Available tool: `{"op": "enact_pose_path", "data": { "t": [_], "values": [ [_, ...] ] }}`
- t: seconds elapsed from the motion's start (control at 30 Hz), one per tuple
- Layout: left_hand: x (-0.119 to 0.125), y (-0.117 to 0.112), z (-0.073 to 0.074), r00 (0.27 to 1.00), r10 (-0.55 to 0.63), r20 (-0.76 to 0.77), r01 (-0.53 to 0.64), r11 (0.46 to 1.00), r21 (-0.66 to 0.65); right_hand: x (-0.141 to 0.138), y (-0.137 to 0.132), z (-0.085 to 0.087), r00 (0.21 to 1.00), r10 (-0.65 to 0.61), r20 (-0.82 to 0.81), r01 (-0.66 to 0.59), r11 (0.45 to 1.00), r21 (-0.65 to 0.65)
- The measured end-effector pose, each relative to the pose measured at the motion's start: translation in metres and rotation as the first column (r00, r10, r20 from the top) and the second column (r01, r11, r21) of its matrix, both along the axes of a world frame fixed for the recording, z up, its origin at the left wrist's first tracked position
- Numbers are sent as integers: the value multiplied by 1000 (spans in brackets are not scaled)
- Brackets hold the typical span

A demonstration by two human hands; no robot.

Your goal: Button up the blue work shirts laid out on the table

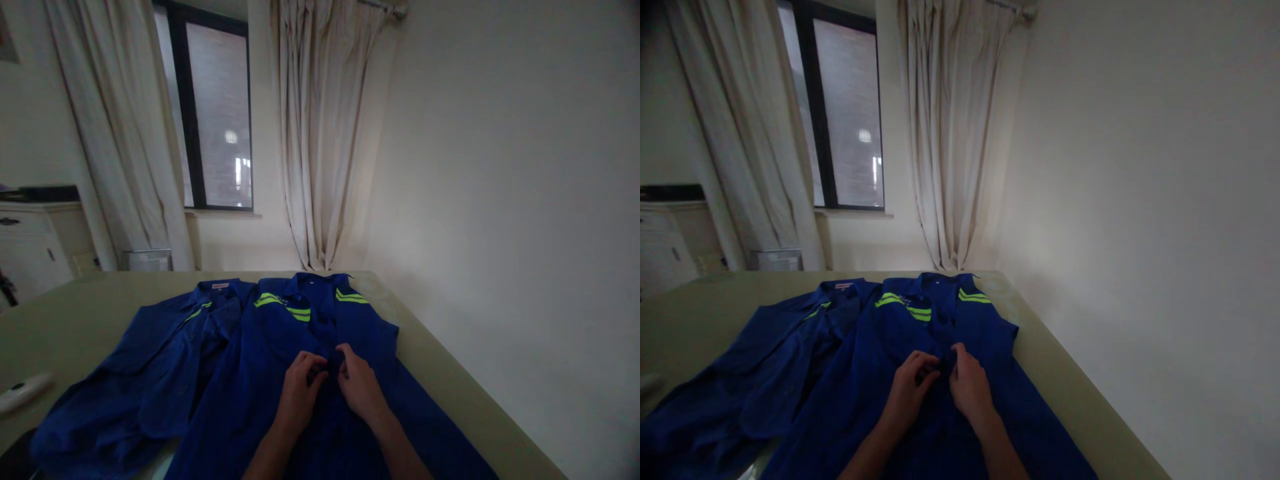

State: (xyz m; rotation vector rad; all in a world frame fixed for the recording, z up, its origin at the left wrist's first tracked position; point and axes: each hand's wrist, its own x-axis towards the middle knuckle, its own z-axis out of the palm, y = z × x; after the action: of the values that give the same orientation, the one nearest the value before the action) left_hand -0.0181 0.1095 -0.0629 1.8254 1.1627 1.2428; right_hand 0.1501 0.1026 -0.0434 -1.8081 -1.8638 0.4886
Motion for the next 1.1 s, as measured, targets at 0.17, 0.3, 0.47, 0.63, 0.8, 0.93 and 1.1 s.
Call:
{"op": "enact_pose_path", "data": {
  "t": [0.17, 0.3, 0.47, 0.63, 0.8, 0.93, 1.1],
  "values": [
    [16, 7, -3, 999, 16, -52, -21, 995, -100, 19, 10, -4, 921, -5, -390, -31, 996, -85],
    [24, 8, -8, 993, 103, -56, -112, 976, -189, 30, 11, -2, 799, -53, -599, -21, 993, -115],
    [24, 2, -5, 992, 92, -86, -102, 988, -120, 34, 6, 12, 661, -109, -743, 5, 990, -141],
    [24, 1, 0, 987, 38, -157, -48, 997, -61, 24, 2, 23, 603, -72, -795, -52, 990, -129],
    [23, 0, 0, 979, 40, -199, -55, 996, -69, 19, 5, 19, 607, -79, -791, -43, 990, -132],
    [23, -4, 4, 983, 32, -180, -41, 998, -44, 18, 7, 14, 597, -62, -800, -73, 989, -131],
    [24, -9, 10, 982, 43, -183, -51, 998, -41, 11, 10, 7, 581, -32, -814, -42, 997, -69]
  ]
}}
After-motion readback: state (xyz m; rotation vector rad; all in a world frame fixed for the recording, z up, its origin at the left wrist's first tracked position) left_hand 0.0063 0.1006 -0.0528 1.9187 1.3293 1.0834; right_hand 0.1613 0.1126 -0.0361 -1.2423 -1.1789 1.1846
